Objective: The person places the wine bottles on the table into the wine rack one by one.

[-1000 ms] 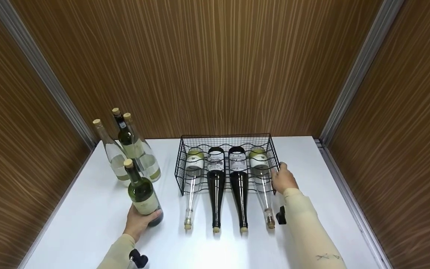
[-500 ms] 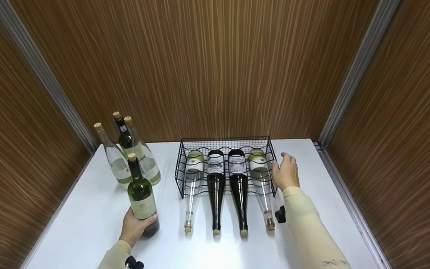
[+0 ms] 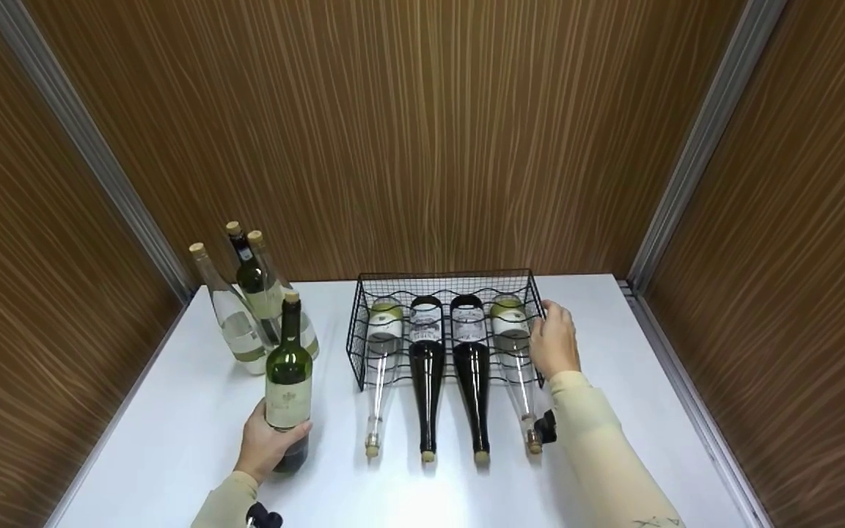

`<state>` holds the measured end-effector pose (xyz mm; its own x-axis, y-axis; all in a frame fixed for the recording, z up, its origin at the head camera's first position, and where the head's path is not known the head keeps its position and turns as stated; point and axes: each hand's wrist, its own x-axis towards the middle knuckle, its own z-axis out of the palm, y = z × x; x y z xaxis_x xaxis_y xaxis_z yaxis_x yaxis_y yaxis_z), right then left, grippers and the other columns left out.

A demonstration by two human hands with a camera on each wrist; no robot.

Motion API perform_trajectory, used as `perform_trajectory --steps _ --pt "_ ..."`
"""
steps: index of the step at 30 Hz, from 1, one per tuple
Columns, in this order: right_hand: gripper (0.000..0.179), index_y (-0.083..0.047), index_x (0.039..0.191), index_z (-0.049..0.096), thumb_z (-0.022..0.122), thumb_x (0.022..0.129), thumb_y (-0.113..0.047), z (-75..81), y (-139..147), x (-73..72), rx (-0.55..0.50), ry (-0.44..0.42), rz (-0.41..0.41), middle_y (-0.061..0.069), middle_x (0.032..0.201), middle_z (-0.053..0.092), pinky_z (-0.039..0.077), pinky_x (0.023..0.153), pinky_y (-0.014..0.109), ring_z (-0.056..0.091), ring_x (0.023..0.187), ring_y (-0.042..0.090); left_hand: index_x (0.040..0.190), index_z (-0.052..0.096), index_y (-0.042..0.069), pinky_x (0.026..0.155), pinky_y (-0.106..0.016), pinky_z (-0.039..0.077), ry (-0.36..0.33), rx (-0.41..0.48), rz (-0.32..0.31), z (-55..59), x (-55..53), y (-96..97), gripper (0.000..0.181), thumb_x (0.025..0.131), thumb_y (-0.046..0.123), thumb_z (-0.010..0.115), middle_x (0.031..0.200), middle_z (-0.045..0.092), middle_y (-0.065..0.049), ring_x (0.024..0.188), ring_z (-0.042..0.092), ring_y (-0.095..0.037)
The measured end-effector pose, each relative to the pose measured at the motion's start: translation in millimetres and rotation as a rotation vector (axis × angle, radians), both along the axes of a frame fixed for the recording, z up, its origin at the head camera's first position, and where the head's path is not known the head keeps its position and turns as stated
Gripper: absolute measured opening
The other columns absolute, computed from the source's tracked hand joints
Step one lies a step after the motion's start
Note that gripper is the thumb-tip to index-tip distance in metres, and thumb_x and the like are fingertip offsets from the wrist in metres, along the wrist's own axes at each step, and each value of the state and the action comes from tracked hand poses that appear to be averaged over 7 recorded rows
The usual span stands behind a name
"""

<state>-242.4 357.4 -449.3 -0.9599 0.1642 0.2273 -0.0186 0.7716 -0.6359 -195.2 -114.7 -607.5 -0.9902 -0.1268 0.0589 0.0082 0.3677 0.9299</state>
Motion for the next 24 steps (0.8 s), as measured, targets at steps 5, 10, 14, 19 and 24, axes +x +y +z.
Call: perform_trajectory --steps 5,10,14,19,24 --pt "0.041 0.01 0.137 0.036 0.034 0.103 -0.011 4.7 -5.4 0.6 -0.011 0.026 0.015 0.034 0.132 0.041 0.033 0.103 0.058 0.039 0.125 0.048 0.13 0.047 0.006 0.1 -0.047 0.043 0.02 -0.026 -0.034 16.4 -1.2 0.7 0.08 0.068 0.037 0.086 0.12 0.061 -0.009 0.11 0.059 -0.026" --pt "0.039 0.01 0.136 0.038 0.037 0.102 -0.01 7.9 -13.8 2.3 -0.029 0.071 0.042 0.033 0.129 0.044 0.034 0.103 0.057 0.041 0.124 0.046 0.13 0.047 0.007 0.098 -0.046 0.045 0.062 -0.075 -0.062 34.2 -0.9 0.0 0.085 0.065 0.045 0.086 0.118 0.062 -0.007 0.107 0.06 -0.023" --pt "0.039 0.011 0.135 0.039 0.038 0.102 -0.01 13.4 -21.7 3.2 -0.043 0.117 0.075 0.032 0.128 0.046 0.035 0.104 0.055 0.042 0.123 0.044 0.13 0.047 0.007 0.096 -0.045 0.046 0.114 -0.114 -0.09 44.5 0.5 -0.4 0.085 0.065 0.045 0.087 0.117 0.062 -0.005 0.106 0.06 -0.022" --pt "0.041 0.011 0.136 0.038 0.038 0.103 -0.013 23.8 -32.2 6.2 -0.034 0.144 0.111 0.031 0.13 0.045 0.034 0.104 0.056 0.042 0.124 0.045 0.128 0.049 0.009 0.093 -0.044 0.048 0.194 -0.169 -0.123 54.7 2.1 0.7 0.082 0.065 0.044 0.087 0.114 0.064 -0.003 0.104 0.062 -0.02" --pt "0.039 0.011 0.134 0.04 0.042 0.102 -0.011 32.6 -42.0 9.2 -0.049 0.176 0.134 0.03 0.129 0.047 0.035 0.104 0.055 0.043 0.123 0.043 0.127 0.051 0.011 0.09 -0.042 0.049 0.26 -0.226 -0.138 63.5 5.1 2.4 0.081 0.062 0.044 0.088 0.11 0.064 0.001 0.1 0.062 -0.016"
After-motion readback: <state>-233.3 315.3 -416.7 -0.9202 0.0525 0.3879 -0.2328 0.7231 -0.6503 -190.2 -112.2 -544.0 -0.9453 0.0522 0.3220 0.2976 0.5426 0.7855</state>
